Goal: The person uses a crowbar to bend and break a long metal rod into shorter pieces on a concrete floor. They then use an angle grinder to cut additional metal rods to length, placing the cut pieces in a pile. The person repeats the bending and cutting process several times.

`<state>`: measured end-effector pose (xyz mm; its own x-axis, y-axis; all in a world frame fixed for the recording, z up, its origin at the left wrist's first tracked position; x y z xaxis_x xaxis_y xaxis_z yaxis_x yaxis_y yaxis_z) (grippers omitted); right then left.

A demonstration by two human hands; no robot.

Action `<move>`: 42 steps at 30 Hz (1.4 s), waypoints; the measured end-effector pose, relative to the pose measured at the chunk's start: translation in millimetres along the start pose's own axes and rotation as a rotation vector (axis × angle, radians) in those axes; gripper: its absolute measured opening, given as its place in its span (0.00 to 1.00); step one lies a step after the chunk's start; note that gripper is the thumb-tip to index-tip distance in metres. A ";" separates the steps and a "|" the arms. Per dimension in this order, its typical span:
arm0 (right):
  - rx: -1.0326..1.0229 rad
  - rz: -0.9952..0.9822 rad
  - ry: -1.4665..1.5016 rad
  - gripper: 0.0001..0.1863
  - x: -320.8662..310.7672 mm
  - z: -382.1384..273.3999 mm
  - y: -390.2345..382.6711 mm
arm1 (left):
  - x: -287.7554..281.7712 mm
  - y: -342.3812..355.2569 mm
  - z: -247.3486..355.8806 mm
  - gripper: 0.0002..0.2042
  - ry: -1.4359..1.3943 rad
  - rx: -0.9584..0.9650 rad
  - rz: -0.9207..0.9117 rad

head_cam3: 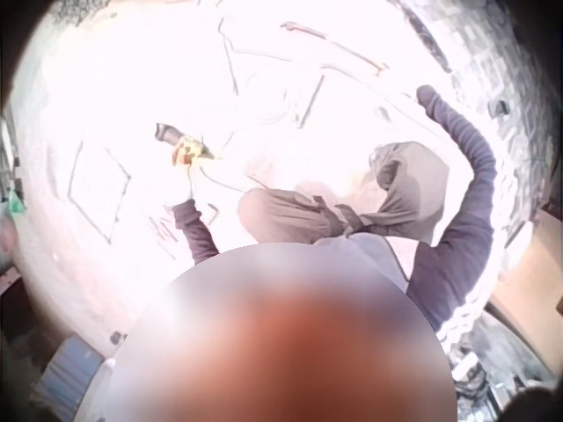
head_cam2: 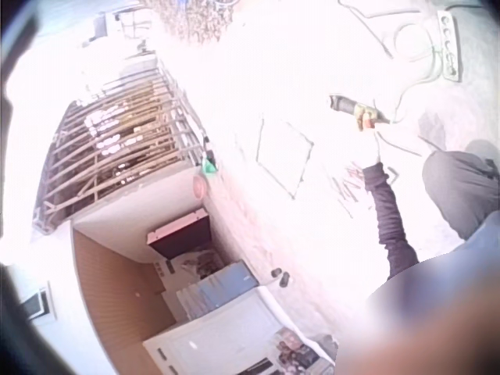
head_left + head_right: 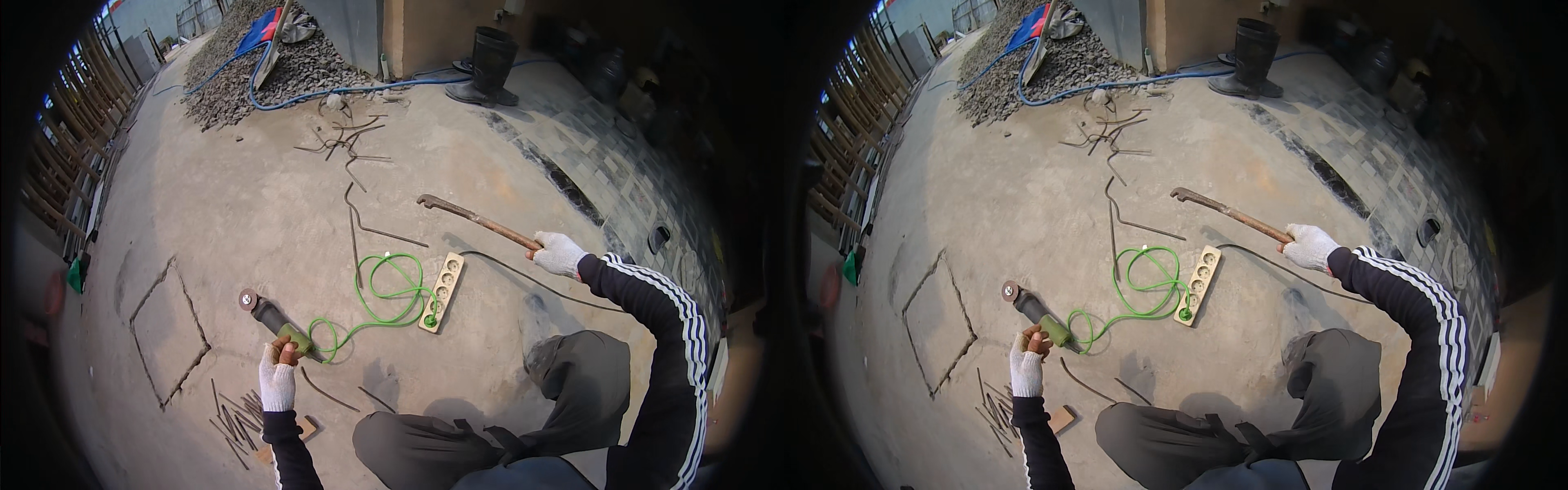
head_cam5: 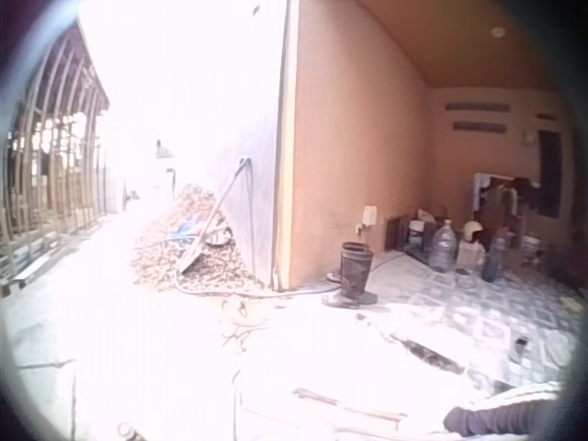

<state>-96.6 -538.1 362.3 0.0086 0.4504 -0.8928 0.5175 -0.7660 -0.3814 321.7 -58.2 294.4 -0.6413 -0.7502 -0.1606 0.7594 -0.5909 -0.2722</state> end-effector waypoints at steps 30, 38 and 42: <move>-0.482 0.631 0.232 0.11 58.6 -1.0 356.1 | 281.3 292.9 -66.5 0.18 0.942 0.211 0.391; -0.590 0.176 0.447 0.12 128.7 -159.4 447.3 | 258.3 290.3 -103.2 0.13 1.077 0.094 0.426; -0.597 0.082 0.290 0.16 145.0 -238.4 496.9 | 256.8 295.5 -107.8 0.10 1.152 0.048 0.408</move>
<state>365.8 -744.0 100.4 0.2548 0.5709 -0.7805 0.8893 -0.4553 -0.0428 369.7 -393.5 70.3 -0.0590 -0.1963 -0.9788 0.9152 -0.4022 0.0255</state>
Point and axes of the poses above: each hand's wrist, its own y-axis towards the middle knuckle, its own x-axis out of the palm, z = x × y, the point moved 9 cm from there along y, towards the middle knuckle
